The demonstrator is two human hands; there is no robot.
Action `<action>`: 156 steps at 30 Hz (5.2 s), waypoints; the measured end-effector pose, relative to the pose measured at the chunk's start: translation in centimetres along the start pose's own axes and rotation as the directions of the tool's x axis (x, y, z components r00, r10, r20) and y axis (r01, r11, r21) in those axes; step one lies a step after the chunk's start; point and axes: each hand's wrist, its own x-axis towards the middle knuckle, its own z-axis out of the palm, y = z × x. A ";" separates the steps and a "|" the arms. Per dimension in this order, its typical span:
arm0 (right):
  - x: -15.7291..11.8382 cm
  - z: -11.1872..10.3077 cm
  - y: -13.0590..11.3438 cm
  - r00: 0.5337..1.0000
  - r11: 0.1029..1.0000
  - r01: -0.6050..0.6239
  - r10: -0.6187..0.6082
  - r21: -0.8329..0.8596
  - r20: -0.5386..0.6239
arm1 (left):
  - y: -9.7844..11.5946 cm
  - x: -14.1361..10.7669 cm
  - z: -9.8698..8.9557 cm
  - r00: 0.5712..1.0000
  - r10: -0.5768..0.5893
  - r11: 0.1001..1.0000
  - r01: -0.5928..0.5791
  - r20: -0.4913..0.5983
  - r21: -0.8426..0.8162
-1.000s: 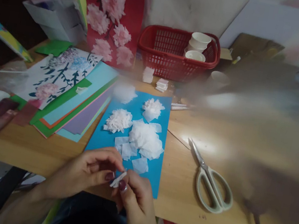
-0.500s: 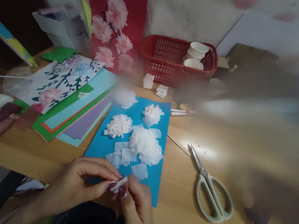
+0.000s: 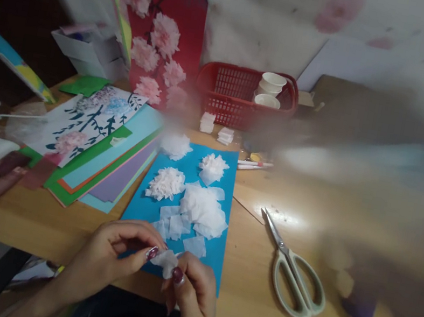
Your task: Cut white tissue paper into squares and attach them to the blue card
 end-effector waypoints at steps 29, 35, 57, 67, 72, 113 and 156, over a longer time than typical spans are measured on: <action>0.5 0.6 -1.1 0.999 0.979 0.047 -0.047 -0.197 0.006 | -0.7 0.1 0.3 0.999 -0.035 0.998 0.033 -0.040 -0.057; 0.8 0.8 -1.4 0.996 0.961 0.081 -0.091 -0.263 -0.026 | -0.1 -0.5 1.5 0.973 0.214 0.957 -0.189 -0.092 0.221; 0.8 0.8 -1.2 0.999 0.978 -0.038 0.043 -0.207 0.018 | -1.1 -0.1 1.2 0.972 0.211 0.963 -0.190 -0.101 0.189; 0.5 0.8 -0.9 0.998 0.971 -0.050 0.043 -0.233 -0.036 | -1.8 0.4 0.3 0.992 0.035 0.997 -0.043 -0.118 -0.068; 0.7 0.8 -1.0 0.999 0.967 -0.035 0.029 -0.252 -0.027 | -1.4 0.2 1.2 0.993 0.103 0.983 -0.093 -0.056 0.159; 0.5 0.8 -0.5 0.988 0.989 -0.110 0.098 -0.102 -0.116 | -1.4 0.7 1.2 0.959 0.226 0.959 -0.189 -0.169 0.212; 0.9 0.7 -0.6 0.985 1.000 -0.010 0.013 0.018 -0.171 | -0.3 -0.1 1.9 0.893 0.449 0.819 -0.400 -0.025 0.411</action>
